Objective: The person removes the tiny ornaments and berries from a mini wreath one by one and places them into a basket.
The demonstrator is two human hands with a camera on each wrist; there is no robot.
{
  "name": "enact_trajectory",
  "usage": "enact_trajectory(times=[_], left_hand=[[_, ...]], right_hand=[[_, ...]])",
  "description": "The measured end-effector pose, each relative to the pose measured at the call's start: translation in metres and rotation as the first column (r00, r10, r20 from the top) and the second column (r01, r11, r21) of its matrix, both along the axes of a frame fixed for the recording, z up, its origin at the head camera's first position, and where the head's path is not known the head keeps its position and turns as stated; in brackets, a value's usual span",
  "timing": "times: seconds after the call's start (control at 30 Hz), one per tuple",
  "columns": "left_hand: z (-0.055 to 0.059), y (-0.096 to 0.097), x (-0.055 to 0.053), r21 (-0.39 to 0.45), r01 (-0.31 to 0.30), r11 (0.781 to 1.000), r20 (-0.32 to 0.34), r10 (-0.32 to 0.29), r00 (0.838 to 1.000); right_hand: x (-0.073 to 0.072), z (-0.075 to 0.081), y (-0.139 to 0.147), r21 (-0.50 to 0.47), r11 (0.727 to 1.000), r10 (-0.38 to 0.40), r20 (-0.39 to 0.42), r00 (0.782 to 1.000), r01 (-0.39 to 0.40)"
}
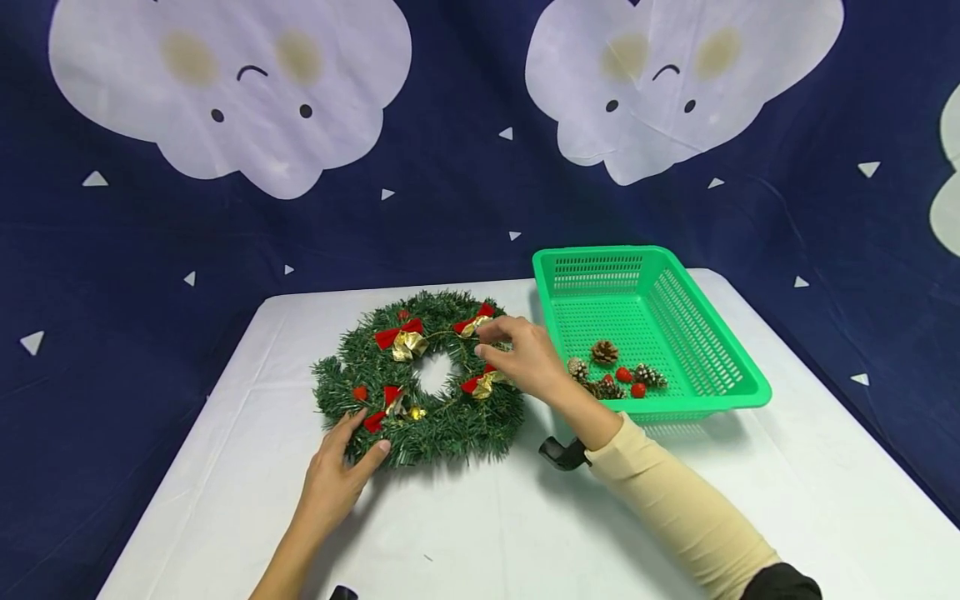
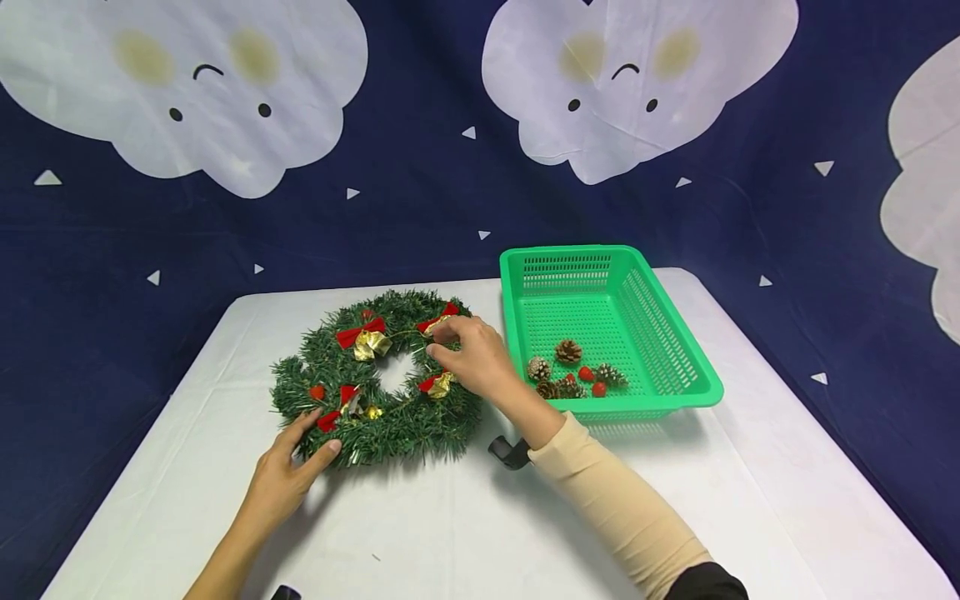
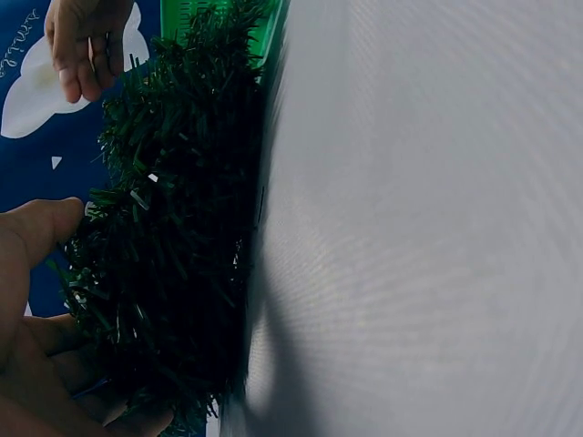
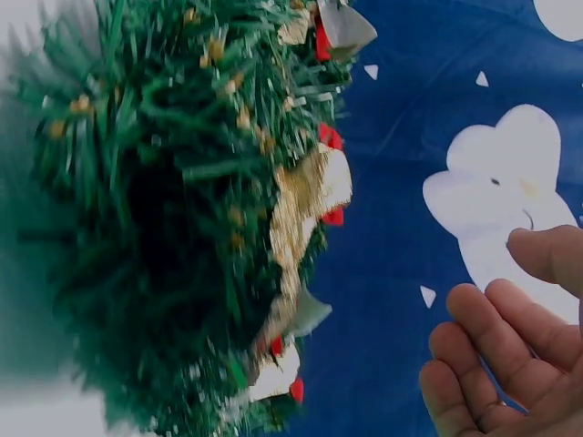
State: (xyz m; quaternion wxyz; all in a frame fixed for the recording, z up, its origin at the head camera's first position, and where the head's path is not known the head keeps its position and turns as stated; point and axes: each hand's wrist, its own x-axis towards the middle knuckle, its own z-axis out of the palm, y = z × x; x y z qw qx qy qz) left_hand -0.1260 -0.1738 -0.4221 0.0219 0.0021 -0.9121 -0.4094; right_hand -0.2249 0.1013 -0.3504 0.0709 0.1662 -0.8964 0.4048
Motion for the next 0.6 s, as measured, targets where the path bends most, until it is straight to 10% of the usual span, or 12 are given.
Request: enact_trajectory(times=[0.6], left_hand=[[-0.001, 0.001, -0.001, 0.0, 0.002, 1.0, -0.014, -0.002, 1.0]], right_hand=[[0.0, -0.014, -0.056, 0.023, 0.995, 0.103, -0.074, 0.992, -0.102]])
